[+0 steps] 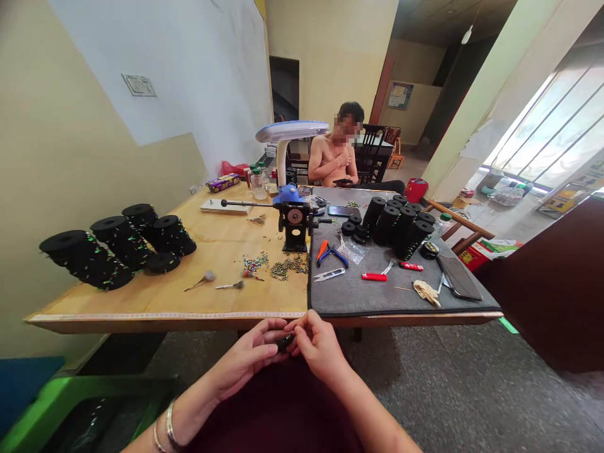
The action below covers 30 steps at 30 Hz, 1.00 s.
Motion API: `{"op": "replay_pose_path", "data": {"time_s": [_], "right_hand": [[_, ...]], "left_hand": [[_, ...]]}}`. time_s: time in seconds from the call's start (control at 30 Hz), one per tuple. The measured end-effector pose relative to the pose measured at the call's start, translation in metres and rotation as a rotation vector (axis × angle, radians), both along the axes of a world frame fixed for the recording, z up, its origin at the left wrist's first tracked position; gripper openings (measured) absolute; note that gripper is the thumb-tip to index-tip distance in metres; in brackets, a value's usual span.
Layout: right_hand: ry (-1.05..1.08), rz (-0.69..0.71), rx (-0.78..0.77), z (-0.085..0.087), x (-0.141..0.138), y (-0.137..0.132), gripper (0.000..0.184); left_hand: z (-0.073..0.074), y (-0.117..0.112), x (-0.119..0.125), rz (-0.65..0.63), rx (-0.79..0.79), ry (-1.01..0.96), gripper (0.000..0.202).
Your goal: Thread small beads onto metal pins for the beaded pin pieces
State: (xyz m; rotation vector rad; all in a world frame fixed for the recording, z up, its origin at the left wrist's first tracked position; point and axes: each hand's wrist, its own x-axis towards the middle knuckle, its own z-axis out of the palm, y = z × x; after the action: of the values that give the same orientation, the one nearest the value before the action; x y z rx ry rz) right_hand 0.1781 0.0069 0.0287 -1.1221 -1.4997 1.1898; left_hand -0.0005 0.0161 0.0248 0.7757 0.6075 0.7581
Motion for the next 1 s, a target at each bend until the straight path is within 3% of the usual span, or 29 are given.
{"op": "replay_pose_path", "data": {"time_s": [0.17, 0.33, 0.6, 0.73, 1.0], "right_hand": [[-0.034, -0.009, -0.002, -0.003, -0.001, -0.004, 0.014], [-0.270, -0.067, 0.231, -0.006, -0.001, -0.006, 0.008], [-0.566, -0.105, 0.592, -0.008, -0.004, -0.009, 0.015], [-0.547, -0.056, 0.576, -0.010, -0.003, -0.008, 0.013], [-0.526, -0.049, 0.589, -0.008, -0.006, -0.009, 0.014]], "left_hand": [[-0.004, 0.000, 0.001, -0.018, -0.048, -0.110, 0.040], [-0.009, 0.001, 0.005, -0.005, -0.047, -0.168, 0.044], [0.000, 0.000, 0.008, 0.008, 0.097, 0.186, 0.030], [0.000, 0.000, 0.010, 0.022, 0.146, 0.245, 0.024], [0.006, -0.004, 0.016, 0.028, 0.011, 0.164, 0.015]]}}
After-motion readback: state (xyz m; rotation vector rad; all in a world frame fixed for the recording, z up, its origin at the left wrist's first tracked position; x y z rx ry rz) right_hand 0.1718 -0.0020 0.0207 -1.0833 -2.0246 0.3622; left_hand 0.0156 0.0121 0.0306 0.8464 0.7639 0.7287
